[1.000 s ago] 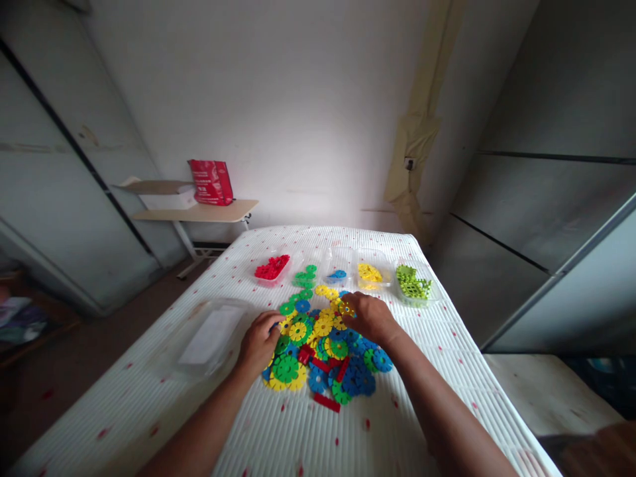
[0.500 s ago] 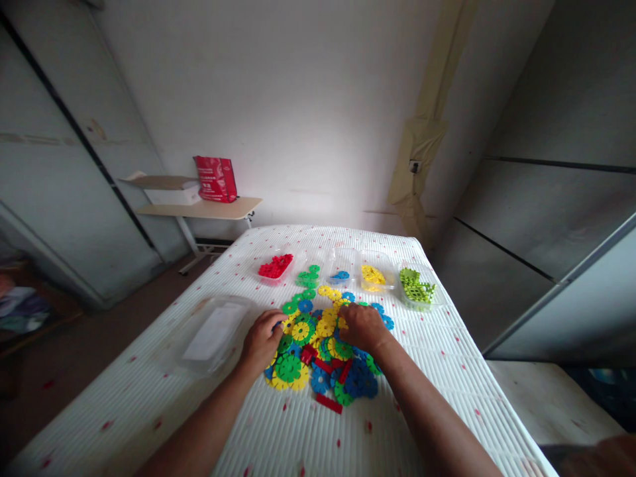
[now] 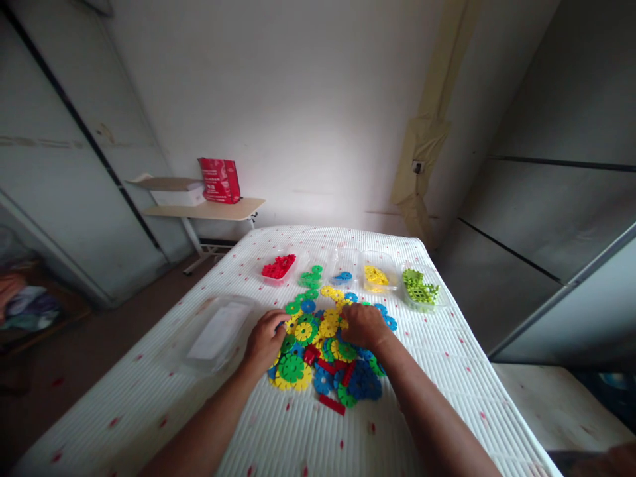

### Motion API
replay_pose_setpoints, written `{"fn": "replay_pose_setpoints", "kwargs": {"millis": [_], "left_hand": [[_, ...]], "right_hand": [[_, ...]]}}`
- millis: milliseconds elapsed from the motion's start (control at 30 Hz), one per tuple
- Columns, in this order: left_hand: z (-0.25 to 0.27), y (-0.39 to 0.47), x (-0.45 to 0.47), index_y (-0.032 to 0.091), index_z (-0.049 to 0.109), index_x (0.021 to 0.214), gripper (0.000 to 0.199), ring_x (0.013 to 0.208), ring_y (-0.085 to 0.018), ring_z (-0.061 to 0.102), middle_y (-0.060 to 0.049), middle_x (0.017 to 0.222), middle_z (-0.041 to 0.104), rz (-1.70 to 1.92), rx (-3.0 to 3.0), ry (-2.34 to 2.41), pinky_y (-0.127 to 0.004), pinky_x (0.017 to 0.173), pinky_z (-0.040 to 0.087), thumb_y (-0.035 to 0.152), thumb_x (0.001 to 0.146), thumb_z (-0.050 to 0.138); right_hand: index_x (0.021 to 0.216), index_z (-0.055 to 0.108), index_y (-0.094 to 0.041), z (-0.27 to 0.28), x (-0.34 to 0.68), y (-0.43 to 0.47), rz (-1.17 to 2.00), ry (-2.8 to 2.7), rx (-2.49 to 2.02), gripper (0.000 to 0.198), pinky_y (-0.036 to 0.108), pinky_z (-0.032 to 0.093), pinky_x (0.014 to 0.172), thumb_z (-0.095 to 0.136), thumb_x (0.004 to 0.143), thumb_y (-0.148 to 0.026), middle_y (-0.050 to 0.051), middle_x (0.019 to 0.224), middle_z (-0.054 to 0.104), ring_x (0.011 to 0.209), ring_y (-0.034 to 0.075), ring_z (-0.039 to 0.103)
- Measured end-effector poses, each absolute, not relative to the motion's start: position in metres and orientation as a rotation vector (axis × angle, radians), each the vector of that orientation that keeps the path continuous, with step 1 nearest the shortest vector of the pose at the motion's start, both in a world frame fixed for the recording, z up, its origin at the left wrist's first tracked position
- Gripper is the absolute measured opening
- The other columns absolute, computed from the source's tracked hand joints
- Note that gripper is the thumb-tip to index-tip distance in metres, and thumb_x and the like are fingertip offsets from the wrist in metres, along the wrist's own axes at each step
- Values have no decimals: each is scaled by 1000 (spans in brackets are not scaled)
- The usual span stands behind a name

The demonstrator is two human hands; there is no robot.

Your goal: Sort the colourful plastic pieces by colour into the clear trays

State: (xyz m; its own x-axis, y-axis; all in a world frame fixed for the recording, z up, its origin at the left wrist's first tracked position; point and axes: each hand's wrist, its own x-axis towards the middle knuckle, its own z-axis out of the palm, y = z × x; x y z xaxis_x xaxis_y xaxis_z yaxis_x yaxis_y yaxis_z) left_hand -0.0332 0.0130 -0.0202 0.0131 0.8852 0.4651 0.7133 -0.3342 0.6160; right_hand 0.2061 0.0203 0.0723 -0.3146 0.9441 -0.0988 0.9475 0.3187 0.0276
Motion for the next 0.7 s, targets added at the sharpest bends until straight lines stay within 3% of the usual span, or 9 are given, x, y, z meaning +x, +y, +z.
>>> {"fn": "replay_pose_setpoints", "kwargs": {"millis": [233, 367, 567, 700], "left_hand": [[-19, 12, -32, 20, 64, 88, 29, 97, -17, 58, -4, 98, 64, 1229, 2070, 1678, -34, 91, 46, 4, 74, 45], [-17, 11, -31, 20, 63, 88, 28, 98, -18, 58, -4, 98, 64, 1214, 2061, 1682, -34, 91, 46, 3, 73, 45], [-17, 11, -32, 20, 63, 88, 27, 97, -18, 58, -4, 98, 64, 1210, 2074, 1687, -34, 91, 46, 4, 74, 45], [-17, 12, -32, 19, 64, 88, 28, 99, -18, 58, -5, 99, 64, 1194, 2068, 1688, -35, 92, 46, 4, 73, 45]], "right_hand": [[117, 59, -18, 85, 202, 15, -143, 2693, 1698, 46, 28, 44, 80, 57, 72, -28, 10, 113, 62, 95, 23, 62], [109, 63, -20, 79, 189, 15, -135, 2703, 1599, 36, 29, 45, 77, 56, 75, -29, 10, 110, 62, 91, 23, 63], [111, 59, -22, 67, 184, 20, -177, 2659, 1585, 40, 26, 45, 74, 63, 73, -35, 9, 115, 58, 95, 22, 62], [106, 60, -20, 65, 183, 22, -137, 2659, 1562, 34, 26, 45, 70, 61, 74, -33, 9, 108, 60, 91, 21, 62]]}}
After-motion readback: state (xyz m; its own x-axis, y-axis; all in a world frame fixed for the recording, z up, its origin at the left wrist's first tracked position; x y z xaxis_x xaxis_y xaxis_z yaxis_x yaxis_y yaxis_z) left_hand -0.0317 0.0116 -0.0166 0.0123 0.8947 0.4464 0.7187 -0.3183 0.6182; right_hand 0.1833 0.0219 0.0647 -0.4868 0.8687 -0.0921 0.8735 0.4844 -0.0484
